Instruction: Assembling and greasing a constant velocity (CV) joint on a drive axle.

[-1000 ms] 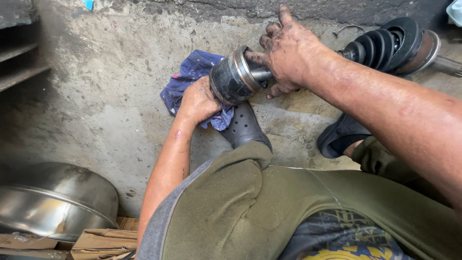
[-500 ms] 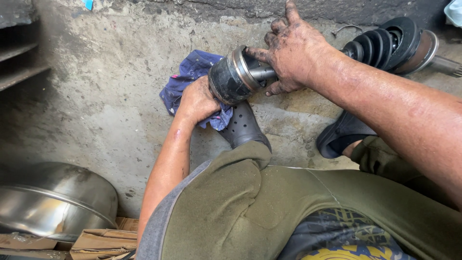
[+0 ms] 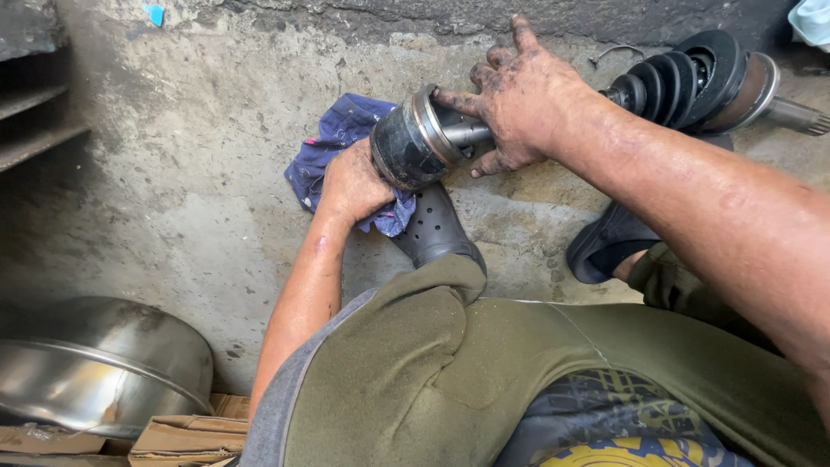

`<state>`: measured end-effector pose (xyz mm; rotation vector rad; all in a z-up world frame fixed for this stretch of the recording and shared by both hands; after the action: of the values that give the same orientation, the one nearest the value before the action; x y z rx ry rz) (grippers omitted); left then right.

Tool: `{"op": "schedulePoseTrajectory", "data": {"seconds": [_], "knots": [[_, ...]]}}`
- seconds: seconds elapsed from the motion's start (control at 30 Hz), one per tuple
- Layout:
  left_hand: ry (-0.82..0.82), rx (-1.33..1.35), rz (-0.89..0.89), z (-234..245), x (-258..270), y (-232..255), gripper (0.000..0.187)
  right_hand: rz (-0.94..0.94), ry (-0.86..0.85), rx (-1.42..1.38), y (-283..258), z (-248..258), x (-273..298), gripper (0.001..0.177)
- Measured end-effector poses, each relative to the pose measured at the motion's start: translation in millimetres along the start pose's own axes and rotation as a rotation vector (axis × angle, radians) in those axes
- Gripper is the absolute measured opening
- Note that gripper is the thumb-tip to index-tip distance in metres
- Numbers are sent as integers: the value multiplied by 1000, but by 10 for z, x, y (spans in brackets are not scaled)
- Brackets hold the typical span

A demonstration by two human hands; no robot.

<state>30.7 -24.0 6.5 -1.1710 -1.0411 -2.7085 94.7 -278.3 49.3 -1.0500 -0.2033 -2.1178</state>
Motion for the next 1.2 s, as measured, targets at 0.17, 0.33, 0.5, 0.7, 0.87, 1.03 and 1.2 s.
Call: {"op": "schedulePoseTrajectory", "data": {"seconds": [0.17, 0.33, 0.5, 0.7, 0.87, 1.03, 1.2], "knots": [[27, 1, -8, -42, 32, -55, 61, -36, 5, -105, 248, -239, 35, 113], [163, 4, -128, -160, 121, -249, 74, -292, -92, -554, 786, -775, 527, 125], [272, -225, -201, -322, 195, -179, 78, -313, -232, -222, 628, -989, 526, 83], [343, -162, -169, -191, 165, -65, 77, -367, -164, -234, 500, -858, 565, 59], [108, -12, -38, -11, 60, -123, 65, -332, -257, -272, 330, -537, 742, 61], [-99, 226, -221, 22, -189, -268, 57, -360, -495, -282, 285, -98, 827, 46], [-228, 270, -184, 40, -280, -331, 54, -328, -489, -370, 458, -185, 685, 48]]}}
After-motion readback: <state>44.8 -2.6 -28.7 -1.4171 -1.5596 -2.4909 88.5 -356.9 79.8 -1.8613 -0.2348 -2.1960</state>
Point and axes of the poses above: each hand's wrist, its own x-axis away from the middle knuckle, its own z-axis out of the back of the hand, y = z × x, the point moved 1 cm from there along -x, towards the middle knuckle, and after that the axes turned 5 degrees about y, right-handed, at the moved point
